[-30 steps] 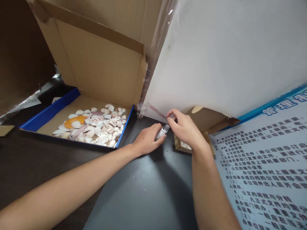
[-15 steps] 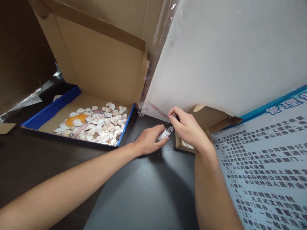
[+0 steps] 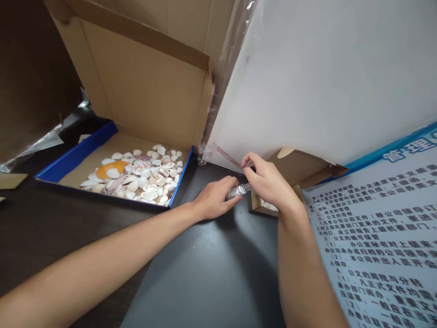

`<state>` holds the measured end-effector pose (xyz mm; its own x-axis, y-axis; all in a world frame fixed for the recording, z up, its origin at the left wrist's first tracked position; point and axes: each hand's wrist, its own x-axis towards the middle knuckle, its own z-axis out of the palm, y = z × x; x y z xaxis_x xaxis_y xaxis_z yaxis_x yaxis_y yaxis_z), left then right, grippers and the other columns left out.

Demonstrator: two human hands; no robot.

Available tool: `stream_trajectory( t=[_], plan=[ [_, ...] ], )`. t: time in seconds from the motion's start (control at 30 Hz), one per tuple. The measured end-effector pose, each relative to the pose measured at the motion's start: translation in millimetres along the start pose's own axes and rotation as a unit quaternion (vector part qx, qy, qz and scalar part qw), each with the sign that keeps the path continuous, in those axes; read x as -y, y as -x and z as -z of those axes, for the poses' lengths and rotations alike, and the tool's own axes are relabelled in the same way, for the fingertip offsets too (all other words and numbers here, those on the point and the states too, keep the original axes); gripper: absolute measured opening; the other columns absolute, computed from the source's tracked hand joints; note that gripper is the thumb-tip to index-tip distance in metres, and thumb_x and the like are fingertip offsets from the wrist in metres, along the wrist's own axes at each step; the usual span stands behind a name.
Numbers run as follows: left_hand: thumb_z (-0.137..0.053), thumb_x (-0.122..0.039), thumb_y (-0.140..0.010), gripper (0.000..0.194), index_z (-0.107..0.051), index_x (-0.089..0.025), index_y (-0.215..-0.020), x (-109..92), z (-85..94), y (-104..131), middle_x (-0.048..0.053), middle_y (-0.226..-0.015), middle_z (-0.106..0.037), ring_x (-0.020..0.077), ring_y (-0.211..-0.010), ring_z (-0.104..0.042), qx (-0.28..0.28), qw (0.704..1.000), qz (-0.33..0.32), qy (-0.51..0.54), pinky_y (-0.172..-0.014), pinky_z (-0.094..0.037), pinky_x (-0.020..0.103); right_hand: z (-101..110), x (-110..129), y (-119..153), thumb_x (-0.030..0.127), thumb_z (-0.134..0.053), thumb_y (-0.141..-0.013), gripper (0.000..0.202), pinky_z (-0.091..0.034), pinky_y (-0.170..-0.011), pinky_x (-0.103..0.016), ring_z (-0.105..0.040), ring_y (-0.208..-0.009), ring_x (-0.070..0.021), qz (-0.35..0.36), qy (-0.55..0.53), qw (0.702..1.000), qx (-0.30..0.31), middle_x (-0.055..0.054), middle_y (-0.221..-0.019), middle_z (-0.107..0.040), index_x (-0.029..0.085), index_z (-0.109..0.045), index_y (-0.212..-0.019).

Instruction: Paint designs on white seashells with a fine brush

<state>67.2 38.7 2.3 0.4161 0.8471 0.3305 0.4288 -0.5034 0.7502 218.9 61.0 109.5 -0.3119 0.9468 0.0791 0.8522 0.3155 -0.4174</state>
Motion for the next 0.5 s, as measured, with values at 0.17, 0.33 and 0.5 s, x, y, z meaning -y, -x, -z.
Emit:
stream_trajectory(
  t=[0.17,0.33,0.5],
  plan=[
    [-0.051,-0.042,-0.092,0.022,-0.050,-0.022,-0.102,2.2,-1.7,-0.2,0.001,-0.093,-0.057,0.0175,-0.075,-0.054,0.000,1.000,-0.003,-0.003,-0.071,-0.044,0.031,0.1,-0.9,-0.4,0.022,-0.041,-0.086,0.012,-0.033,-0.057,-0.027,-0.049,-0.059,-0.0161,-0.003,-0.012,1.000,0.006,0.001,-0.067,-0.056,0.023,-0.052,-0.092],
    [-0.051,-0.042,-0.093,0.022,-0.050,-0.022,-0.101,1.3,-1.5,-0.9,0.001,-0.093,-0.057,0.0174,-0.076,-0.054,0.000,1.000,0.000,-0.004,-0.071,-0.042,0.030,1.5,-2.6,-0.6,0.022,-0.042,-0.086,0.013,-0.036,-0.061,-0.028,-0.052,-0.065,-0.0165,-0.006,-0.021,1.000,0.015,0.000,-0.073,-0.060,0.023,-0.054,-0.092],
    [-0.050,-0.044,-0.094,0.024,-0.050,-0.021,-0.100,-0.8,0.1,-0.7,0.000,-0.090,-0.056,0.0168,-0.073,-0.053,0.012,1.000,0.006,-0.003,-0.069,-0.041,0.030,4.7,-5.7,-0.3,0.022,-0.042,-0.087,0.016,-0.037,-0.061,-0.027,-0.052,-0.065,-0.0158,-0.004,-0.033,0.999,0.025,0.001,-0.073,-0.059,0.022,-0.058,-0.091]
  ],
)
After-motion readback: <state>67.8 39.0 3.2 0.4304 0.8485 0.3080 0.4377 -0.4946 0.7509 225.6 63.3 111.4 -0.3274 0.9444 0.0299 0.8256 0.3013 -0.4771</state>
